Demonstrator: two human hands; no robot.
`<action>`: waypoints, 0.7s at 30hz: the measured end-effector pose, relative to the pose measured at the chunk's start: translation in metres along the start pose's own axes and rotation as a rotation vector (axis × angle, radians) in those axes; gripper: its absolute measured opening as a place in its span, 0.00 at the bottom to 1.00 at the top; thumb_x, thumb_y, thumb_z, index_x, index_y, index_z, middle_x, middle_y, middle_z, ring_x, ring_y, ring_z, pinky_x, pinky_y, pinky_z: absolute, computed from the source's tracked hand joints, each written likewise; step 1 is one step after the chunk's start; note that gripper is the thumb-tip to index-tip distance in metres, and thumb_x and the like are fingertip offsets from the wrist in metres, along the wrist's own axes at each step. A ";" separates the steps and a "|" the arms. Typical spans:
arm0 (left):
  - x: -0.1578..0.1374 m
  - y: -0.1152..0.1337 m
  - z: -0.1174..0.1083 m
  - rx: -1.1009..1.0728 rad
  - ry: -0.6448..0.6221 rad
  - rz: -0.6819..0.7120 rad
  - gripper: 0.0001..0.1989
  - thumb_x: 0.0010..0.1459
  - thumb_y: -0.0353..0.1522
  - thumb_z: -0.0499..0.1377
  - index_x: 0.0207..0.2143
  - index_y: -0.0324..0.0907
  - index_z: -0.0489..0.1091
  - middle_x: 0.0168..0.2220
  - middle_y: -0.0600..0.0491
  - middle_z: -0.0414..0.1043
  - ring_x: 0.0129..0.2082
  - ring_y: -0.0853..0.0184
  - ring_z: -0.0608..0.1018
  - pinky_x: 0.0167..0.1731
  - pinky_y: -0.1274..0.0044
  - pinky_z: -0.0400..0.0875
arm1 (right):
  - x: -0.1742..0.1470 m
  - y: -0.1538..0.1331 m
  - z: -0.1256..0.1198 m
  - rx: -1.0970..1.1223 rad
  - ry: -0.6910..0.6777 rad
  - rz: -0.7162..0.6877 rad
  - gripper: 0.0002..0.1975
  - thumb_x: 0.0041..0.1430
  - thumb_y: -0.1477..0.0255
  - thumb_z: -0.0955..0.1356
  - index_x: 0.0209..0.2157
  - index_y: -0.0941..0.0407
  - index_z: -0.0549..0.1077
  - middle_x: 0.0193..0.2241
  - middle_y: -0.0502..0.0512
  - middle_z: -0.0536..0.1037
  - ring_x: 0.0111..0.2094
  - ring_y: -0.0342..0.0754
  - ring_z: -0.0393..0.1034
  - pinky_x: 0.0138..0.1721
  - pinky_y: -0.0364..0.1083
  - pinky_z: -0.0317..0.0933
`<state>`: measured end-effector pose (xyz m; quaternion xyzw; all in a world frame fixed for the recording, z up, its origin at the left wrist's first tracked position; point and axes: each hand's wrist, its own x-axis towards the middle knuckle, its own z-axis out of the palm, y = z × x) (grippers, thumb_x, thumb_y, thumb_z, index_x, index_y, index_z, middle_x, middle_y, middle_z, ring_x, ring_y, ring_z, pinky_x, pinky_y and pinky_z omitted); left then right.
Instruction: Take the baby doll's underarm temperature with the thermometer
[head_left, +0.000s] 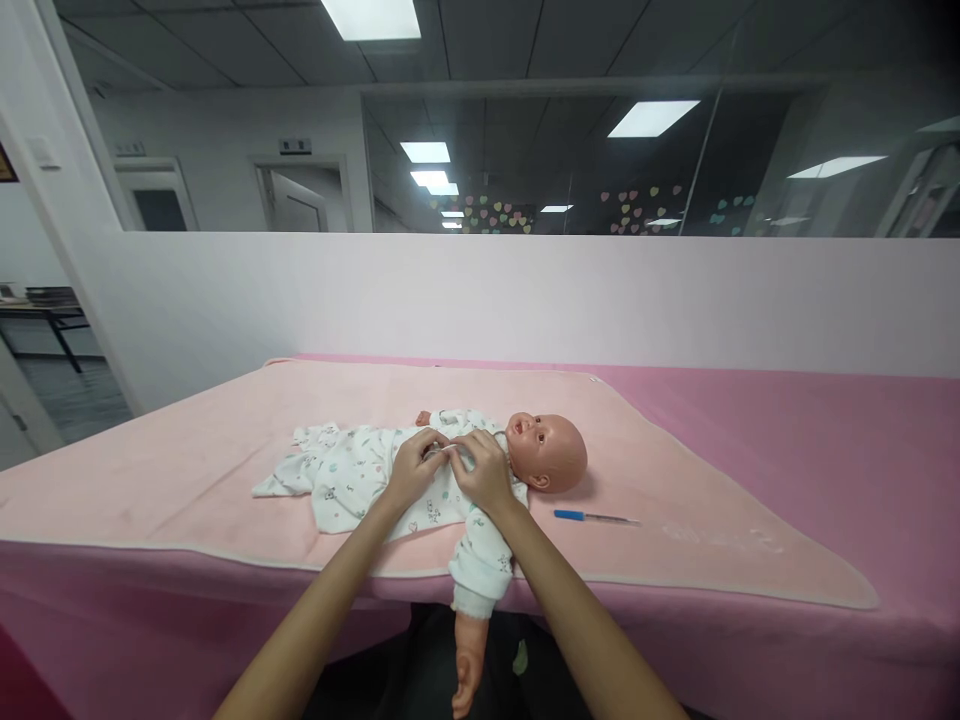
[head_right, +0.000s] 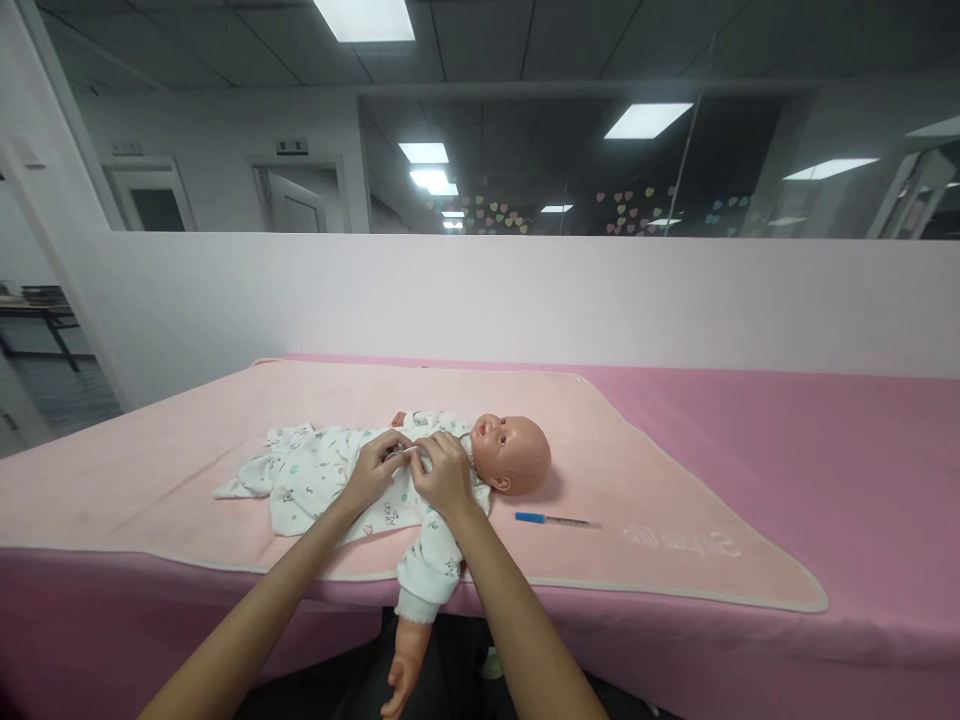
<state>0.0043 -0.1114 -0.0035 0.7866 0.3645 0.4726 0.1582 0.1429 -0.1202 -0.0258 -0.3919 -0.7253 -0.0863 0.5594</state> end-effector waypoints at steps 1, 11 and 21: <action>0.000 0.000 0.000 -0.003 0.002 -0.003 0.07 0.52 0.33 0.52 0.26 0.40 0.67 0.26 0.55 0.66 0.25 0.71 0.65 0.28 0.79 0.61 | 0.000 0.000 0.000 0.001 -0.006 0.004 0.04 0.53 0.76 0.62 0.28 0.55 0.68 0.26 0.53 0.70 0.32 0.47 0.63 0.35 0.45 0.56; -0.001 -0.004 0.003 -0.019 0.067 -0.055 0.08 0.46 0.27 0.49 0.29 0.40 0.66 0.27 0.55 0.68 0.26 0.71 0.68 0.29 0.79 0.62 | 0.001 0.000 0.001 -0.021 -0.018 0.022 0.04 0.49 0.78 0.61 0.24 0.55 0.64 0.25 0.52 0.67 0.32 0.46 0.61 0.35 0.44 0.55; -0.001 0.004 0.003 0.397 -0.029 0.047 0.04 0.49 0.30 0.49 0.28 0.42 0.62 0.31 0.54 0.67 0.34 0.65 0.68 0.36 0.74 0.57 | 0.001 0.000 0.000 -0.017 -0.033 0.037 0.04 0.47 0.78 0.62 0.24 0.55 0.65 0.26 0.52 0.68 0.32 0.47 0.61 0.36 0.45 0.55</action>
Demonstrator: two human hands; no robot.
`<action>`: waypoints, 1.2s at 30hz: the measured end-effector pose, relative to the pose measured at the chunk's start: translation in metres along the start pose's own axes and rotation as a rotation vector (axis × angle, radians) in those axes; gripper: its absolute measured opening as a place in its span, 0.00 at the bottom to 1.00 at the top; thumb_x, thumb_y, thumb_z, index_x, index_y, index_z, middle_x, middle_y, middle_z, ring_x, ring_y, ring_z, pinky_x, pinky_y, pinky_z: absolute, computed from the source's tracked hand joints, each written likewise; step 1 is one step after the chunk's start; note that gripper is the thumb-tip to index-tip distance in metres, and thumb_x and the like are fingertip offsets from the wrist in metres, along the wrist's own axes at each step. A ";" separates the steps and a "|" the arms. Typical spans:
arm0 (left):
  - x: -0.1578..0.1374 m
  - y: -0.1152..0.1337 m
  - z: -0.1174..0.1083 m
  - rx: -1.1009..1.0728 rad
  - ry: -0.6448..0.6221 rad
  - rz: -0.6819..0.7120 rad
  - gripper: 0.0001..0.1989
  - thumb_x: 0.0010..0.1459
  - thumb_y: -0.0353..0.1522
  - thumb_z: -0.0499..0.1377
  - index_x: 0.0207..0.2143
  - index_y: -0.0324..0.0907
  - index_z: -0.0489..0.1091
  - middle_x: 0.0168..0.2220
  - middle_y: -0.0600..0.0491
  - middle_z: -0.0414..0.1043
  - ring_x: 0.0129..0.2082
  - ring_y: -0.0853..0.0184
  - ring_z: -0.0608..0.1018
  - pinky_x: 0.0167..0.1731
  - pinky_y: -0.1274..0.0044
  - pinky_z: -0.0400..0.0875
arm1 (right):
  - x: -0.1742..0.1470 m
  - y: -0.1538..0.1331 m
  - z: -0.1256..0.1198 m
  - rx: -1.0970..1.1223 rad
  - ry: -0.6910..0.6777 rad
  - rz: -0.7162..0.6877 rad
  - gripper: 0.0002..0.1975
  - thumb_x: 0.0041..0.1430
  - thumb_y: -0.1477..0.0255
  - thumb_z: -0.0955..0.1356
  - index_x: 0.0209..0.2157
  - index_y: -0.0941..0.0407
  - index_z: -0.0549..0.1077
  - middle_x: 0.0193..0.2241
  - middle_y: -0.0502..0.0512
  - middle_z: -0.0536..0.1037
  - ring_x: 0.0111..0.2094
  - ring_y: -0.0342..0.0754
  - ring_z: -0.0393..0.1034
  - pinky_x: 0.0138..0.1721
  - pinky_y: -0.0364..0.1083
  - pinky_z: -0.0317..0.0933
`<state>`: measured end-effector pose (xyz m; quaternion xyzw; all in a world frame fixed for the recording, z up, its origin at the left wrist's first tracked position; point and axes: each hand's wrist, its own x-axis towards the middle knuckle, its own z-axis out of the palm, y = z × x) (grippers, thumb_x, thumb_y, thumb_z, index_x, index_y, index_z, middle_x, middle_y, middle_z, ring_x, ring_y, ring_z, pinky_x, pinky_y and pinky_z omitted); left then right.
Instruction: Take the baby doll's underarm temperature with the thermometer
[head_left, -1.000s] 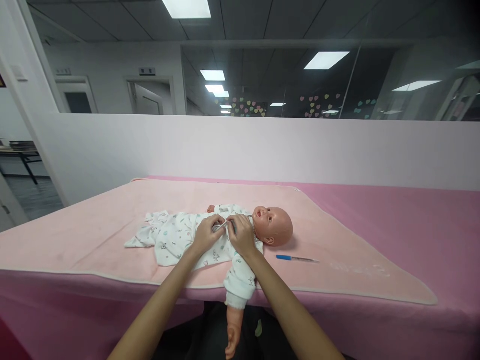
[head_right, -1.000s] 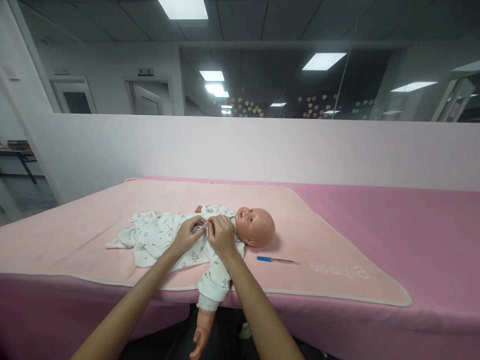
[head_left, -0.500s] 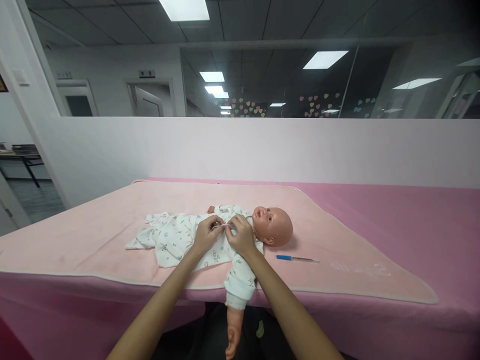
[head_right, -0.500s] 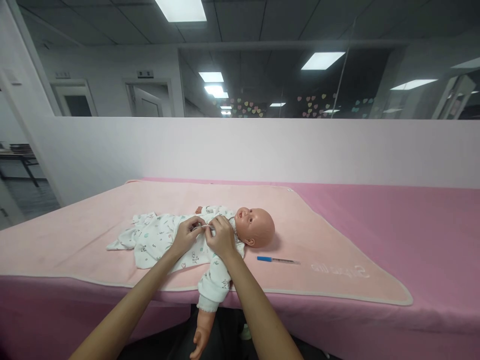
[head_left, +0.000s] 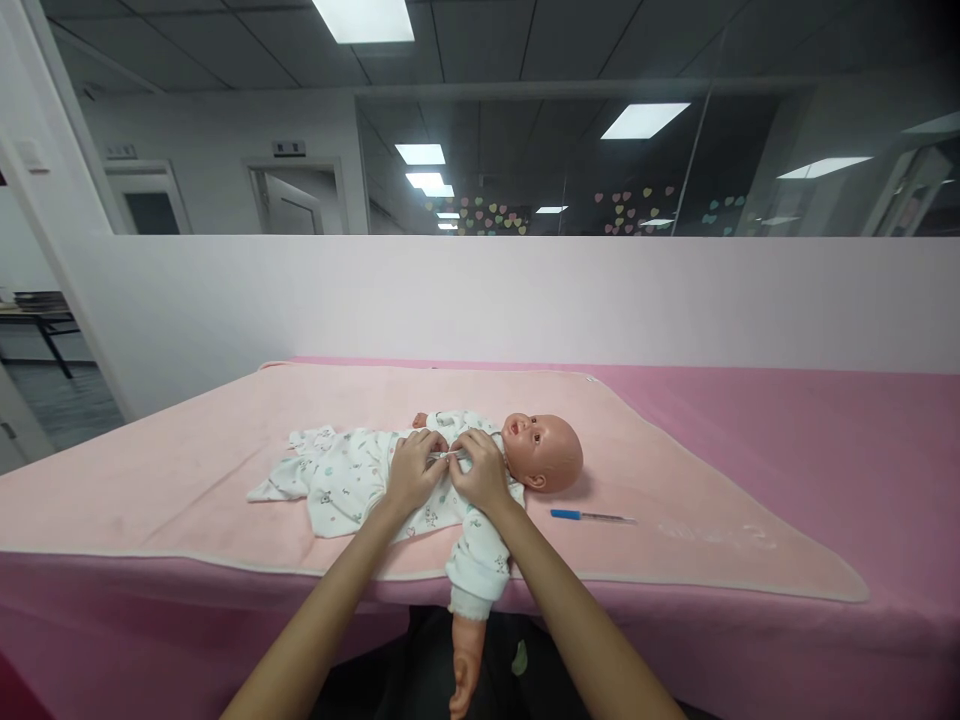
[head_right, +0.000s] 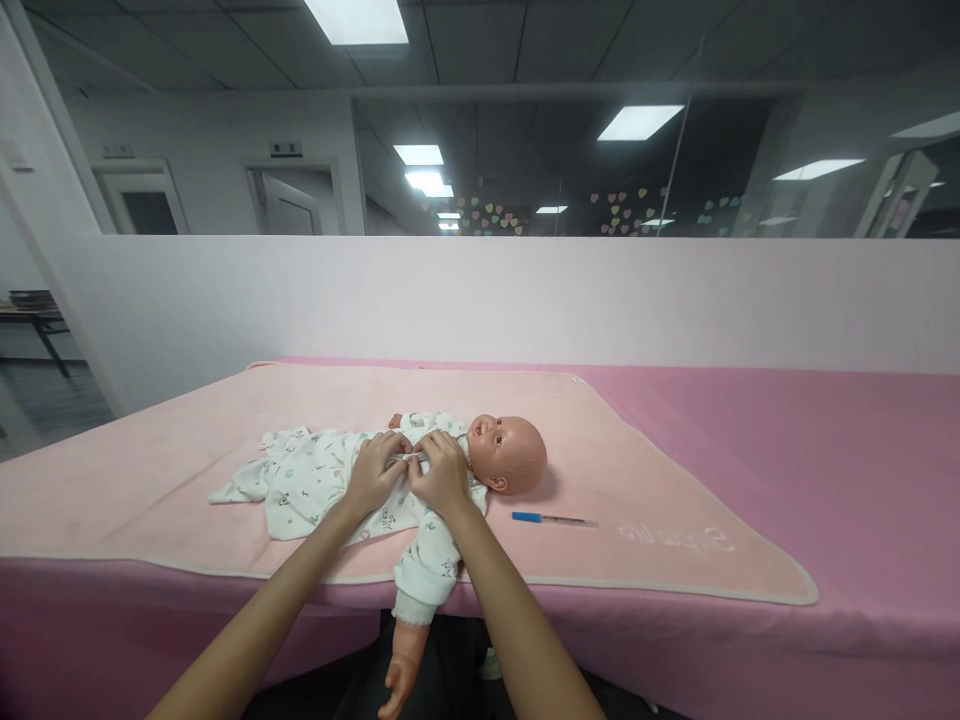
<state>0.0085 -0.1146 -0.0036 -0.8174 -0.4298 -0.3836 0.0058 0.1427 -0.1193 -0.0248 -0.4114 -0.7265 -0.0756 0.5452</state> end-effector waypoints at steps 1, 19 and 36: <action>0.000 -0.001 0.001 0.005 0.000 0.001 0.04 0.50 0.30 0.49 0.28 0.42 0.62 0.30 0.55 0.67 0.34 0.65 0.68 0.36 0.74 0.57 | 0.000 0.000 0.000 0.002 -0.003 0.003 0.04 0.47 0.78 0.62 0.25 0.55 0.65 0.26 0.52 0.68 0.32 0.47 0.61 0.36 0.45 0.55; -0.002 0.004 0.000 0.104 0.001 0.053 0.03 0.48 0.29 0.49 0.28 0.42 0.61 0.30 0.54 0.66 0.33 0.65 0.67 0.34 0.74 0.57 | 0.000 0.002 0.000 0.015 0.003 0.019 0.05 0.47 0.79 0.62 0.24 0.55 0.65 0.26 0.52 0.68 0.32 0.47 0.61 0.35 0.45 0.56; -0.001 -0.001 0.004 0.048 0.025 0.016 0.05 0.50 0.29 0.48 0.28 0.42 0.62 0.31 0.52 0.67 0.33 0.64 0.68 0.35 0.73 0.59 | 0.000 0.001 0.001 0.013 0.016 0.040 0.05 0.50 0.79 0.62 0.25 0.55 0.66 0.26 0.52 0.69 0.32 0.47 0.62 0.35 0.45 0.56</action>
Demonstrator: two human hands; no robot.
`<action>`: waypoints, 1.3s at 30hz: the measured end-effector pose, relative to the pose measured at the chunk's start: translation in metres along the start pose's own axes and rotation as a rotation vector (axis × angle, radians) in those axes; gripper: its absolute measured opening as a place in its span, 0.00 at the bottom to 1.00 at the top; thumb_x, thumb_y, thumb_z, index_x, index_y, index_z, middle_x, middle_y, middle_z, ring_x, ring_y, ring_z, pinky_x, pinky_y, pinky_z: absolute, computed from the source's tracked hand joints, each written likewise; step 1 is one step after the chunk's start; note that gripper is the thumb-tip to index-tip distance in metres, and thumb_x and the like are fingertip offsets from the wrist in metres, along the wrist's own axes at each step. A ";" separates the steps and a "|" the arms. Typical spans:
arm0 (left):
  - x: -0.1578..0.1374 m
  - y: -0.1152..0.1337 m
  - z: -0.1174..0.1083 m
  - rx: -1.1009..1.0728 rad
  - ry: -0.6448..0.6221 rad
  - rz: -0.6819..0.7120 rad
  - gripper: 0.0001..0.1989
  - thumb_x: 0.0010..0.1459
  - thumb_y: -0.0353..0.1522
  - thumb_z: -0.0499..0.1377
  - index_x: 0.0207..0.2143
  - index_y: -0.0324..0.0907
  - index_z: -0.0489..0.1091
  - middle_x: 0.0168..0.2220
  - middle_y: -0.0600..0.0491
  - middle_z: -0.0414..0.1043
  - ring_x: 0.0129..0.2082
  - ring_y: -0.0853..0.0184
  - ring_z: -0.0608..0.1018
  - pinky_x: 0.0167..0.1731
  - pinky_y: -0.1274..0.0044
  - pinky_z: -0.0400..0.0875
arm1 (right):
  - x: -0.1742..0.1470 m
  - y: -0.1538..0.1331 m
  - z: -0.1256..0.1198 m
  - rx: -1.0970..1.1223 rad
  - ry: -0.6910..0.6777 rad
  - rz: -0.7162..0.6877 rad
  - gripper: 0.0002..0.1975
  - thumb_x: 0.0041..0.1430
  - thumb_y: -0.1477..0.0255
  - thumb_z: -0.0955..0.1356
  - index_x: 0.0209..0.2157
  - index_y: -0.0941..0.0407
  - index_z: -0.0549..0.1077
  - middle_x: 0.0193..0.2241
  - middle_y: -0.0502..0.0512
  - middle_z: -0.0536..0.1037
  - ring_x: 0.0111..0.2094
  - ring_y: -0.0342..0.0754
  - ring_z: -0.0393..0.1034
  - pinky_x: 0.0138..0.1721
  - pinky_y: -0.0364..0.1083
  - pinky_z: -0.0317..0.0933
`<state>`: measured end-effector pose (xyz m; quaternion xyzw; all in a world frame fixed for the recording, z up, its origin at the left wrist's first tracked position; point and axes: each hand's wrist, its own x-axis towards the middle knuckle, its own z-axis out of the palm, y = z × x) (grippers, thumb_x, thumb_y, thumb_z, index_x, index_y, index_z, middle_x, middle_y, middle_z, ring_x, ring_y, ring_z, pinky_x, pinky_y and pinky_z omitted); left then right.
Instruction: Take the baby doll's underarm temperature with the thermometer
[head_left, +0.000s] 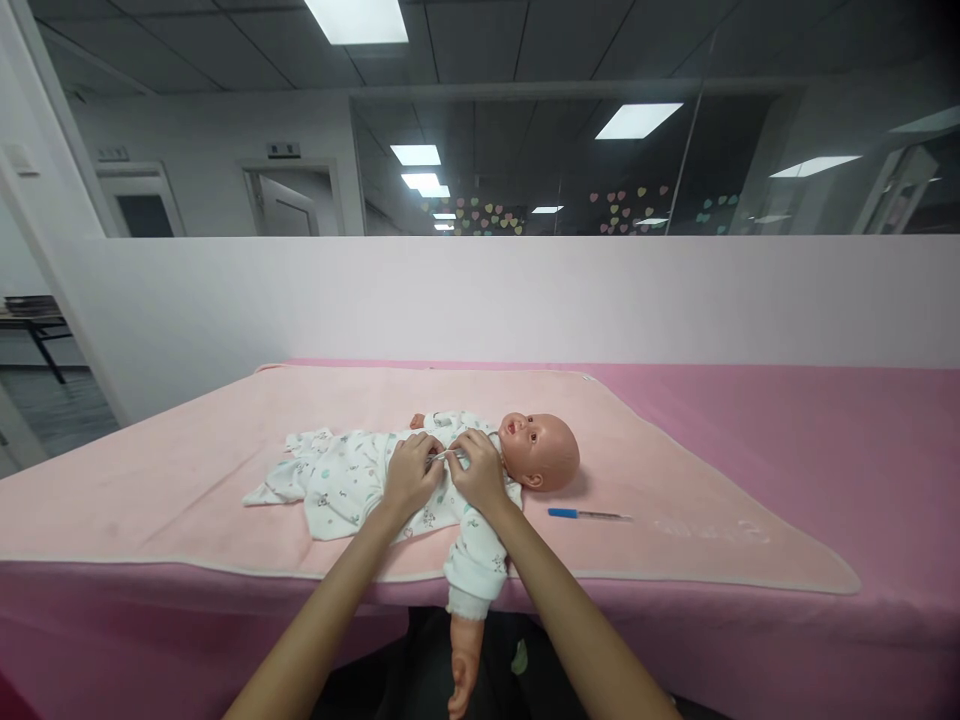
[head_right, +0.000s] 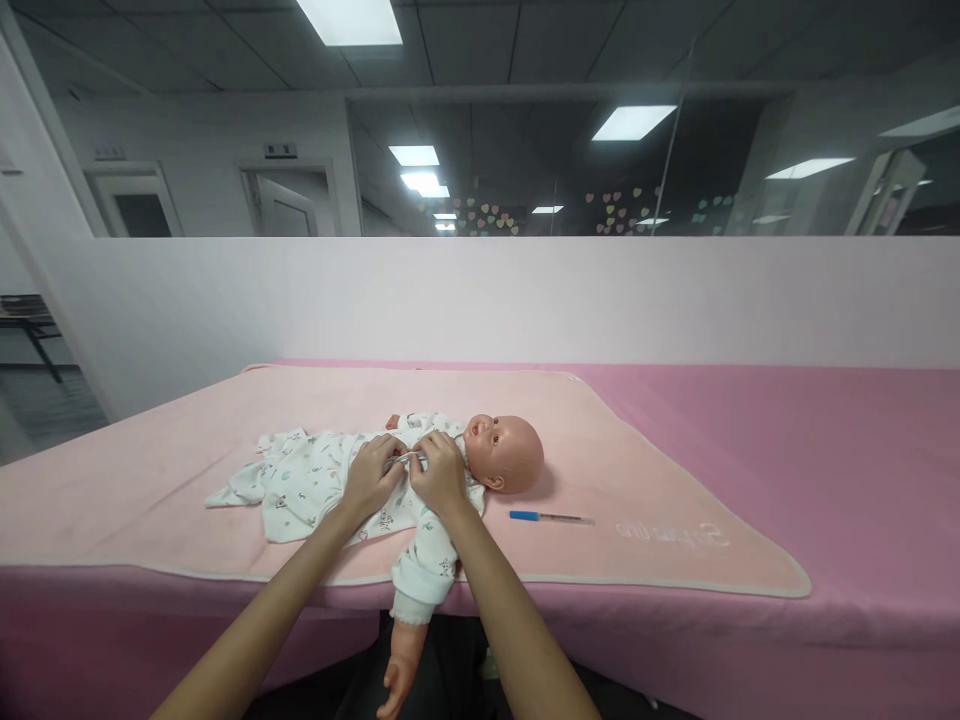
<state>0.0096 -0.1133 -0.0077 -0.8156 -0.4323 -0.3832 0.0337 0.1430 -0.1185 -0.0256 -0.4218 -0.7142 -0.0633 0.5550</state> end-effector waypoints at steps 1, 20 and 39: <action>0.000 0.000 0.000 -0.006 -0.004 0.002 0.05 0.50 0.29 0.48 0.28 0.42 0.62 0.31 0.52 0.67 0.33 0.64 0.68 0.35 0.73 0.59 | 0.000 0.000 0.000 0.001 0.002 0.001 0.05 0.50 0.79 0.62 0.25 0.55 0.66 0.26 0.52 0.69 0.32 0.47 0.62 0.35 0.45 0.56; 0.001 -0.003 -0.004 -0.139 -0.032 0.042 0.07 0.51 0.30 0.45 0.21 0.42 0.55 0.26 0.53 0.61 0.29 0.66 0.65 0.32 0.74 0.58 | 0.000 0.001 0.000 0.033 0.006 0.007 0.05 0.52 0.78 0.63 0.25 0.55 0.66 0.27 0.52 0.69 0.33 0.47 0.62 0.36 0.45 0.56; -0.003 0.007 -0.004 0.066 0.074 0.067 0.05 0.51 0.28 0.50 0.29 0.43 0.65 0.33 0.53 0.64 0.38 0.64 0.68 0.39 0.73 0.61 | 0.000 0.003 0.001 -0.010 0.014 0.027 0.06 0.50 0.80 0.62 0.24 0.56 0.66 0.27 0.52 0.69 0.33 0.47 0.61 0.36 0.45 0.55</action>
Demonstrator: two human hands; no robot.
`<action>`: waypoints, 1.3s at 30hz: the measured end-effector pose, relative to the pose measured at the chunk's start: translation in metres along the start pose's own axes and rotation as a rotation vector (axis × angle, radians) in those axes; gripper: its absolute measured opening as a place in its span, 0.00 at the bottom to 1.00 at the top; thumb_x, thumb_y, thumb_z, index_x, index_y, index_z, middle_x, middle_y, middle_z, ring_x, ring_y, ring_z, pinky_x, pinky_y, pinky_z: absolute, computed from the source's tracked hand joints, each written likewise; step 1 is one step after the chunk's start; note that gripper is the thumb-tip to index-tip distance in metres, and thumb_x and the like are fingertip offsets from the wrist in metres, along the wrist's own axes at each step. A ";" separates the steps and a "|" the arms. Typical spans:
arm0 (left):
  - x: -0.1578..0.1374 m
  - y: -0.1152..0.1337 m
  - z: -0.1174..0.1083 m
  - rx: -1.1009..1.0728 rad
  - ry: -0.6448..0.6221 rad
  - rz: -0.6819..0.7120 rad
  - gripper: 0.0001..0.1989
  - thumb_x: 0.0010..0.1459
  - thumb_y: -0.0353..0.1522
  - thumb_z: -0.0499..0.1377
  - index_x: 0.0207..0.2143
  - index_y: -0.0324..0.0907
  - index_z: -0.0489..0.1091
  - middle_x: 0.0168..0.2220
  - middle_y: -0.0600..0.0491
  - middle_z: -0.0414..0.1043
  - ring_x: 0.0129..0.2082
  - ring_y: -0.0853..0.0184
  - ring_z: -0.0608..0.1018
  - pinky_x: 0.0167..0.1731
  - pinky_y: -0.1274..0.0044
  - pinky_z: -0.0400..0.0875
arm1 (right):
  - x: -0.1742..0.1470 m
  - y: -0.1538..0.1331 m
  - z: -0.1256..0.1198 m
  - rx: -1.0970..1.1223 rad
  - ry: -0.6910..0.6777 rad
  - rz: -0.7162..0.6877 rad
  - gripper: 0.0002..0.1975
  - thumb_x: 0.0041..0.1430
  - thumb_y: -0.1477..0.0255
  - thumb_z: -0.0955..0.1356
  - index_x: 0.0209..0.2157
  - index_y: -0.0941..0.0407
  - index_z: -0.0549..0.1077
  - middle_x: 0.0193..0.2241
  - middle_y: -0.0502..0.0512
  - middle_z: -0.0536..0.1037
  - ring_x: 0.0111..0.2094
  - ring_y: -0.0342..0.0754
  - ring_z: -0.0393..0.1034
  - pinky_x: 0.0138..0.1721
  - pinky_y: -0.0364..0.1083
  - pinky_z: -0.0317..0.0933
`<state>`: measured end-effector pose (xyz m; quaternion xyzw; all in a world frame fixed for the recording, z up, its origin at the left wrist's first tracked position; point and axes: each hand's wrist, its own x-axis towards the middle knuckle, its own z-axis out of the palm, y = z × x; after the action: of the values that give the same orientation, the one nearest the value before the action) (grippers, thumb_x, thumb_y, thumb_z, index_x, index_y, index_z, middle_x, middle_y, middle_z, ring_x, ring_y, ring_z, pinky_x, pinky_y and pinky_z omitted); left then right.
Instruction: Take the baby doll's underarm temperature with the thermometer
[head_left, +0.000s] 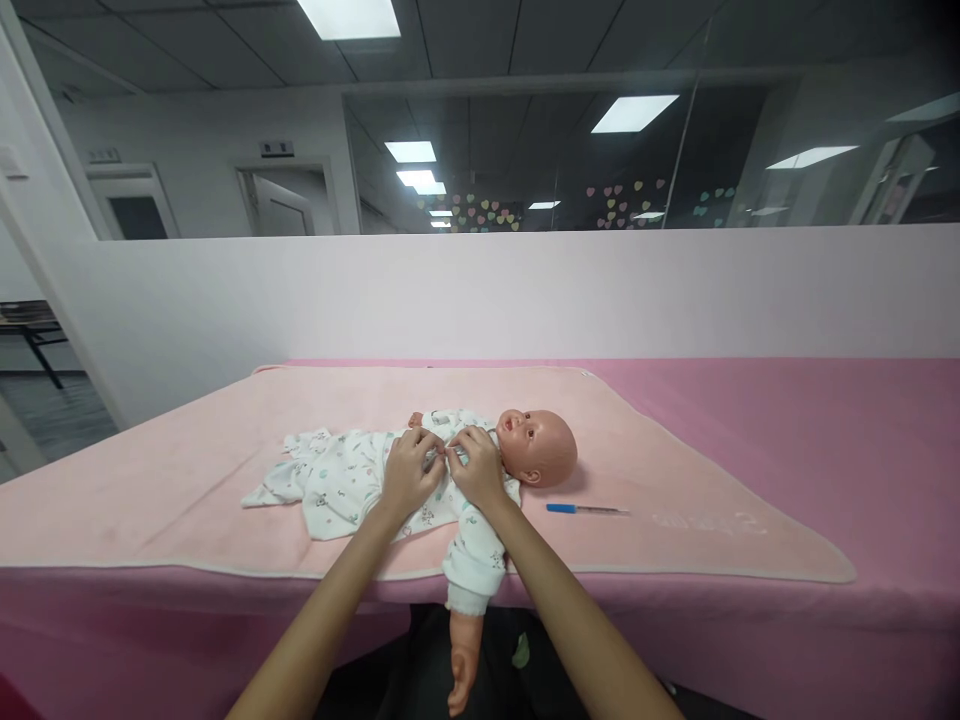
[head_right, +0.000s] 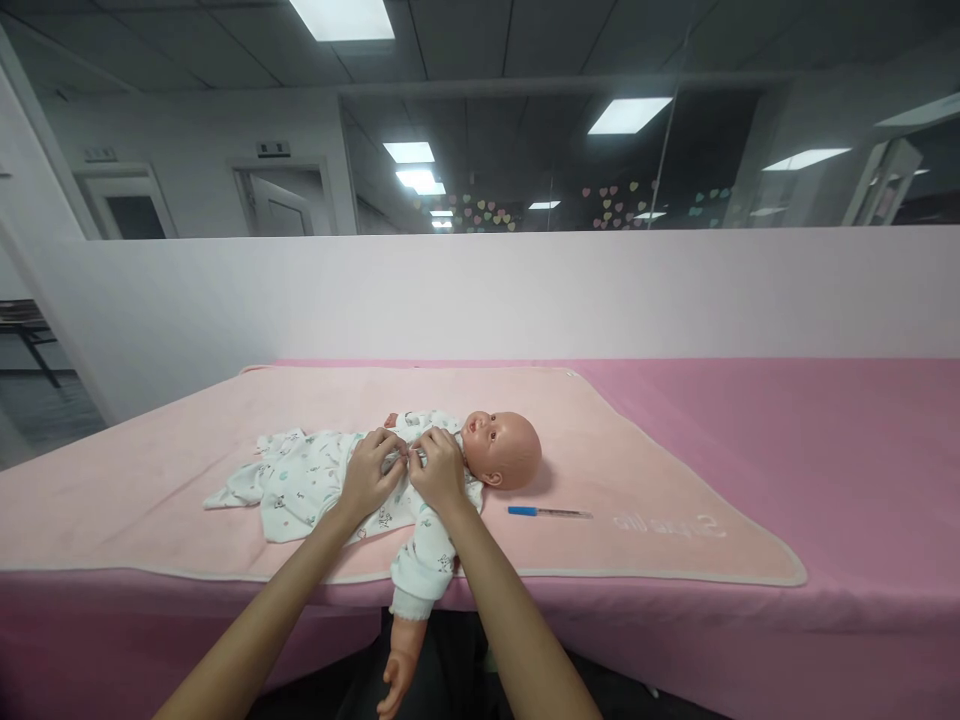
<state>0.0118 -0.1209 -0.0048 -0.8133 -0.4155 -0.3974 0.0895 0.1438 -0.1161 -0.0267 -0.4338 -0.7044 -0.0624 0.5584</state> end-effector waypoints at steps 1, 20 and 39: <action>0.000 -0.001 0.000 0.006 -0.013 0.000 0.05 0.51 0.28 0.50 0.29 0.43 0.65 0.33 0.53 0.64 0.38 0.64 0.68 0.39 0.72 0.61 | 0.000 0.000 0.000 -0.004 0.002 -0.003 0.06 0.50 0.80 0.62 0.24 0.56 0.66 0.27 0.52 0.69 0.33 0.47 0.61 0.36 0.45 0.55; -0.003 -0.004 -0.002 -0.050 -0.081 -0.013 0.09 0.47 0.26 0.48 0.31 0.43 0.64 0.35 0.53 0.65 0.36 0.64 0.67 0.38 0.72 0.60 | 0.001 -0.004 -0.003 -0.061 -0.029 -0.017 0.07 0.45 0.81 0.61 0.26 0.55 0.65 0.29 0.51 0.68 0.33 0.46 0.60 0.36 0.45 0.54; -0.031 -0.025 -0.024 -0.168 0.218 -0.298 0.14 0.54 0.29 0.46 0.35 0.43 0.70 0.34 0.52 0.69 0.37 0.65 0.70 0.38 0.73 0.64 | 0.006 -0.035 0.017 -0.237 -0.234 -0.487 0.04 0.51 0.74 0.62 0.31 0.57 0.66 0.33 0.57 0.69 0.39 0.50 0.60 0.53 0.55 0.47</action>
<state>-0.0311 -0.1356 -0.0155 -0.6998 -0.4843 -0.5251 0.0060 0.1075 -0.1244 -0.0141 -0.3181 -0.8352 -0.2260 0.3874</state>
